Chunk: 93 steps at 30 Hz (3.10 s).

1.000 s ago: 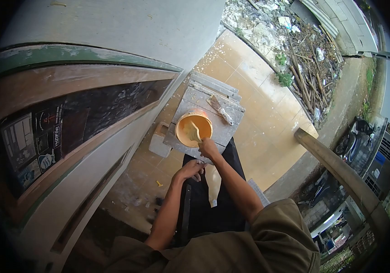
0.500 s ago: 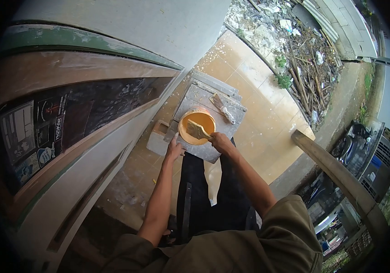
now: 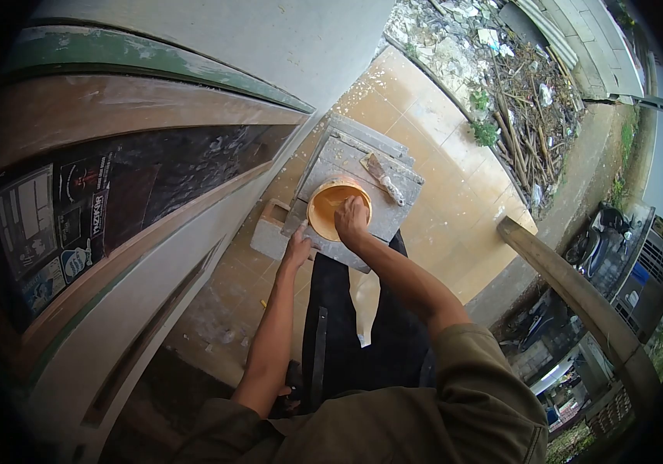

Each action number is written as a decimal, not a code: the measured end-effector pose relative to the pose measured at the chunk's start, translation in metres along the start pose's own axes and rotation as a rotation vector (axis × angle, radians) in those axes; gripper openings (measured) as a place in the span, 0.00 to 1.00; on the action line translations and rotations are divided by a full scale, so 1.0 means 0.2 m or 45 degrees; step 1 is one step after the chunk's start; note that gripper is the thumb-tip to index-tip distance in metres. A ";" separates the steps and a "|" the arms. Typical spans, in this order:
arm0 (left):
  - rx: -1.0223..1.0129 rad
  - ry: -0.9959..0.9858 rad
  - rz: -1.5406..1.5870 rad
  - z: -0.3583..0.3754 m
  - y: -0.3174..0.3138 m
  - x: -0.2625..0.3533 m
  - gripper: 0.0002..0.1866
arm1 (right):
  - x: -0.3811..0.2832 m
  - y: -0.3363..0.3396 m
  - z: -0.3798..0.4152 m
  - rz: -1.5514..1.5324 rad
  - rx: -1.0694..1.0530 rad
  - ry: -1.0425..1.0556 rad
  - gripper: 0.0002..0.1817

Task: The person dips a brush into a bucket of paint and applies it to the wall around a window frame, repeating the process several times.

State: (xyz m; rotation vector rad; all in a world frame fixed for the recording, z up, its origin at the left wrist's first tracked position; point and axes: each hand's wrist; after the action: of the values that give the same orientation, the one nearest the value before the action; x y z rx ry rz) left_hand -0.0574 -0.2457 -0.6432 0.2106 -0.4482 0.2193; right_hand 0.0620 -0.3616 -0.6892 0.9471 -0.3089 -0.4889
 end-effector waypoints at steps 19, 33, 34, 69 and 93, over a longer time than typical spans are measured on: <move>-0.070 -0.058 -0.056 -0.05 -0.02 -0.09 0.34 | 0.08 0.08 0.36 -0.491 0.071 -0.184 0.12; 0.273 -0.447 -0.417 -0.06 -0.01 -0.07 0.31 | 0.09 0.05 0.41 -1.220 0.042 -0.473 0.12; 0.217 -0.363 -0.356 -0.03 0.01 0.03 0.30 | 0.09 0.03 0.38 -1.336 -0.055 -0.534 0.14; 0.154 -0.481 -0.882 -0.11 -0.02 0.20 0.29 | -0.14 -0.01 0.27 -1.712 0.271 -0.824 0.20; 0.620 -1.181 -0.548 1.40 0.61 1.06 0.12 | 0.62 1.20 0.80 -1.685 0.886 -0.308 0.21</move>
State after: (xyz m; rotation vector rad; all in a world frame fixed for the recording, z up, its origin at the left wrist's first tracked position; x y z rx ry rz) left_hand -0.0156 -0.1648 -0.2831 0.8922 -1.2497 -0.2205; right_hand 0.1565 -0.4204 -0.3959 1.7282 -0.0081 -1.7917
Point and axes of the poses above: each hand's wrist, its own z-axis away from the middle knuckle, its own y-axis out of the back of the hand, x = y × z, and after that the axes turned 1 degree about -y, right-handed
